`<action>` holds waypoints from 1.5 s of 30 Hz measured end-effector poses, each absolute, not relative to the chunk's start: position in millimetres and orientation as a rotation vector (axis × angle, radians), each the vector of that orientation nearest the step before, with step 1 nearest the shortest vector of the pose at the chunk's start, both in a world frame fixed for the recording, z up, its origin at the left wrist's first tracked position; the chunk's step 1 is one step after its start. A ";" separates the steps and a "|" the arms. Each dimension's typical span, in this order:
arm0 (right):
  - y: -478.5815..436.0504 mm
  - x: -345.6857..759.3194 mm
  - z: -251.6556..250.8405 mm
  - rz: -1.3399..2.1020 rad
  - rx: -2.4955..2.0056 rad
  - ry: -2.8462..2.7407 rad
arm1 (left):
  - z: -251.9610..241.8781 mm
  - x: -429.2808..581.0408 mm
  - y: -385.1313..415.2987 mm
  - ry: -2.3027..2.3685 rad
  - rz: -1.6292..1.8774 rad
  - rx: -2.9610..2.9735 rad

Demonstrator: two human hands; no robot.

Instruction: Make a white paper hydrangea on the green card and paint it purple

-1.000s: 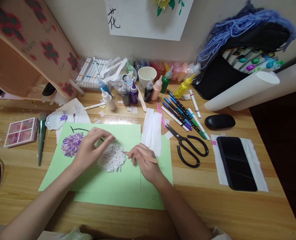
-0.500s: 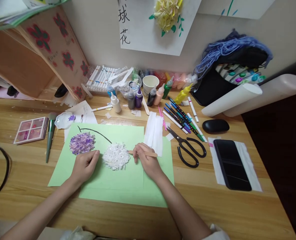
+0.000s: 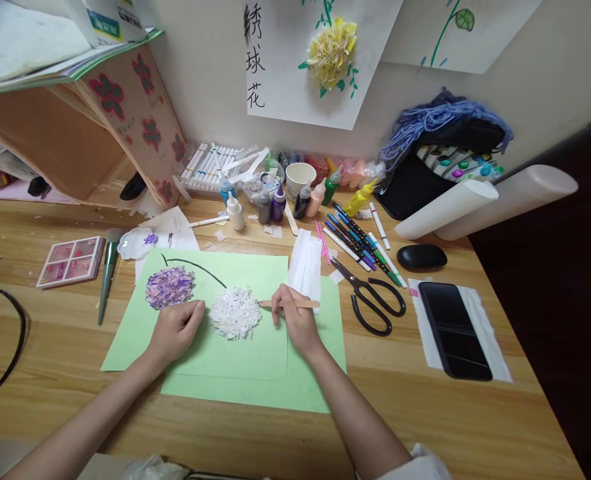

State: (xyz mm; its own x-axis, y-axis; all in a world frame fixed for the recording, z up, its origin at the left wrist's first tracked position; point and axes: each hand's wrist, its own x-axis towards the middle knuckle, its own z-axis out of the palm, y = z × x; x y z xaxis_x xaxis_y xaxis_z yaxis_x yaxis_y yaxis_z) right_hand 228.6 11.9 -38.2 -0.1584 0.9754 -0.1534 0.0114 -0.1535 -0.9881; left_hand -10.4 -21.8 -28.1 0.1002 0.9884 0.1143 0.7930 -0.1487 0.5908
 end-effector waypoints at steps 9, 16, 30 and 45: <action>11.5 223.9 -39.3 1.487 -1.244 -1.311 | -28.1 -11.3 -20.7 1.736 0.618 2.010; 12.5 223.1 -39.1 1.430 -1.220 -1.215 | -29.2 -10.5 -21.1 1.744 0.625 1.999; 2.2 248.5 -21.9 1.375 -1.264 -1.197 | -11.9 -68.4 -55.7 2.273 1.090 1.480; 5.7 247.0 -18.1 1.336 -1.291 -1.185 | -28.1 -102.3 -68.9 1.966 1.046 1.054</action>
State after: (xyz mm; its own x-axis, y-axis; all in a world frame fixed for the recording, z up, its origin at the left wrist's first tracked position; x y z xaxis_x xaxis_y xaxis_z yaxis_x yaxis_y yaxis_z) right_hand 247.0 5.7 -18.1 -0.0455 0.9902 -0.1318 0.0126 -0.1313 -0.9913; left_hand -102.3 -68.9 -28.1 -0.4535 0.8734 -0.1775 0.3408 0.3539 0.8710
